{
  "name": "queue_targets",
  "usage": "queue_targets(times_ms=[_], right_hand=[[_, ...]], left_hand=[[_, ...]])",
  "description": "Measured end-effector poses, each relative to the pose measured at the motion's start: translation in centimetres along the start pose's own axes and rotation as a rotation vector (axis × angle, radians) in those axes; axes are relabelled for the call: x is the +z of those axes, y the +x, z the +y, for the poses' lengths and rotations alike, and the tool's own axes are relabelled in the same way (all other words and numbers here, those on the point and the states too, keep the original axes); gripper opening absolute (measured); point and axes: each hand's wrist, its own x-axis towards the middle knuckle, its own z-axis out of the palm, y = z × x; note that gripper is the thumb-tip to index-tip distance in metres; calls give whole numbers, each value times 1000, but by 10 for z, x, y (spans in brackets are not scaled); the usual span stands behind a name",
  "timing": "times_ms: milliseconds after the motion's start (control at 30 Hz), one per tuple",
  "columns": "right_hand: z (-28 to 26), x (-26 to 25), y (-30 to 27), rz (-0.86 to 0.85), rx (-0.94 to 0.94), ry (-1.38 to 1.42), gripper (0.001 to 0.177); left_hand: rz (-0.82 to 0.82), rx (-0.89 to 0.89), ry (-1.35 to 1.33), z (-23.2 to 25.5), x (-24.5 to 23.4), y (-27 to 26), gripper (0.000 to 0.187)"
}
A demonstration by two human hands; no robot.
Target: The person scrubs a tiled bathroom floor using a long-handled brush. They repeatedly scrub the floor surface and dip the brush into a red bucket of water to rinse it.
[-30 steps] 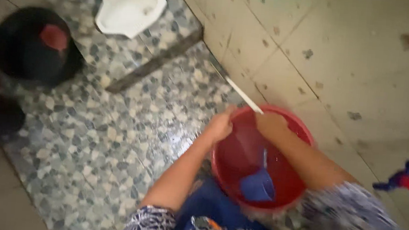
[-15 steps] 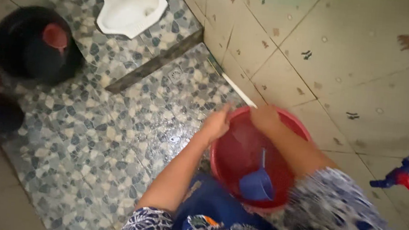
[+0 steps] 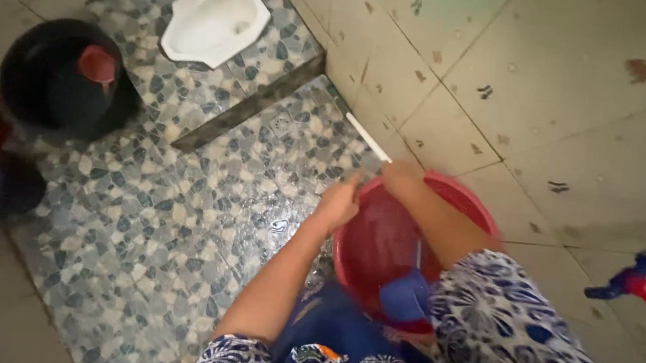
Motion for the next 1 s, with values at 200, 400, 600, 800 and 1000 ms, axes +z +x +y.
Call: queue_targets(times_ms=[200,400,600,800,1000], right_hand=[[12,-52,-91,-161,5,-64,37],[6,70,77,-96,67,178,43],[5,-66,-32,-152,25,-84,44],[3,-68,-47,-122,0,-82,38],[-28,5,67,-172,-64,-75,39]], left_hand=[[31,36,7,12,-11,6,60],[-60,-60,41,24,-29,4,76],[12,34,31,12,-26,7,77],[109,57,132,10,-11,45,71],[84,34,200,25,-30,67,79]])
